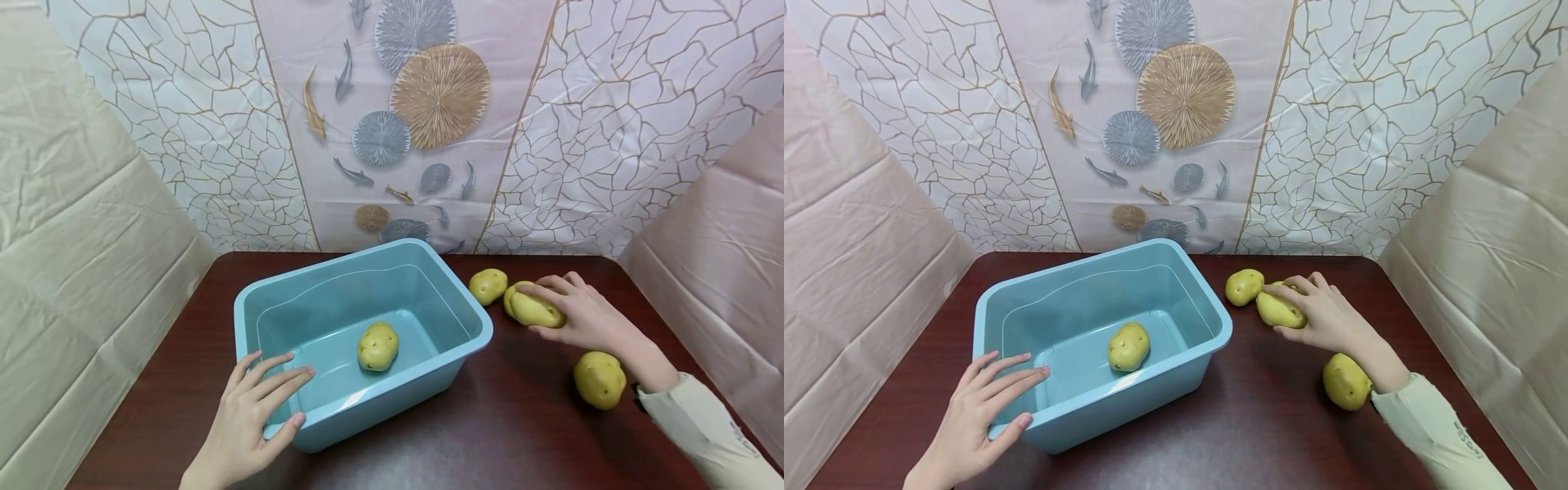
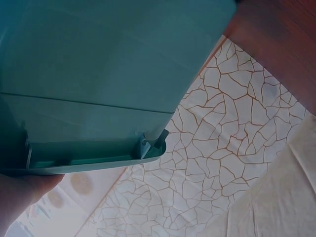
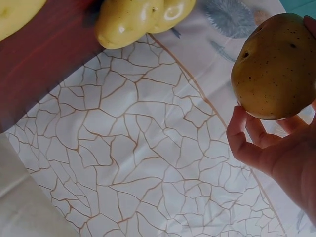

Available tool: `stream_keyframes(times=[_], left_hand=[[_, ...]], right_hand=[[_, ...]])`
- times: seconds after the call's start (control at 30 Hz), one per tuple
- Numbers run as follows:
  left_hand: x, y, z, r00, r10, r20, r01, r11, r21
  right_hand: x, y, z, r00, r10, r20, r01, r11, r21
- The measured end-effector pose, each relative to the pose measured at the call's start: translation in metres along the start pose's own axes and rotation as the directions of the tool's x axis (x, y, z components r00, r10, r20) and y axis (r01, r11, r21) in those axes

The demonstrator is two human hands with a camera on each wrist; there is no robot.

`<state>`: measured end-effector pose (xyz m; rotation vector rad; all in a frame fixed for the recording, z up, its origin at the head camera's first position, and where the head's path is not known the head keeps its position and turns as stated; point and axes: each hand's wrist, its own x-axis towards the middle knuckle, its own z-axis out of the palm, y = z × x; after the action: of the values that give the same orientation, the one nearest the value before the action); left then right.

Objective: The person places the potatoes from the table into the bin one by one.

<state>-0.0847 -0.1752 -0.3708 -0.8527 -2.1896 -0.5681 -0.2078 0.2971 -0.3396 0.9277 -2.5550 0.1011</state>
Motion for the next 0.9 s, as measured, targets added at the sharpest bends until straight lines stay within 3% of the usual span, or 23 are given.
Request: stream_keyframes(times=[0.9], left_hand=[[0.0,0.0,0.001,1.0,0.012,-0.016,-0.012,1.0,-0.004]], right_hand=[[0.006,-0.008,-0.02,0.997,-0.036,-0.072,0.037,0.999,0.018]])
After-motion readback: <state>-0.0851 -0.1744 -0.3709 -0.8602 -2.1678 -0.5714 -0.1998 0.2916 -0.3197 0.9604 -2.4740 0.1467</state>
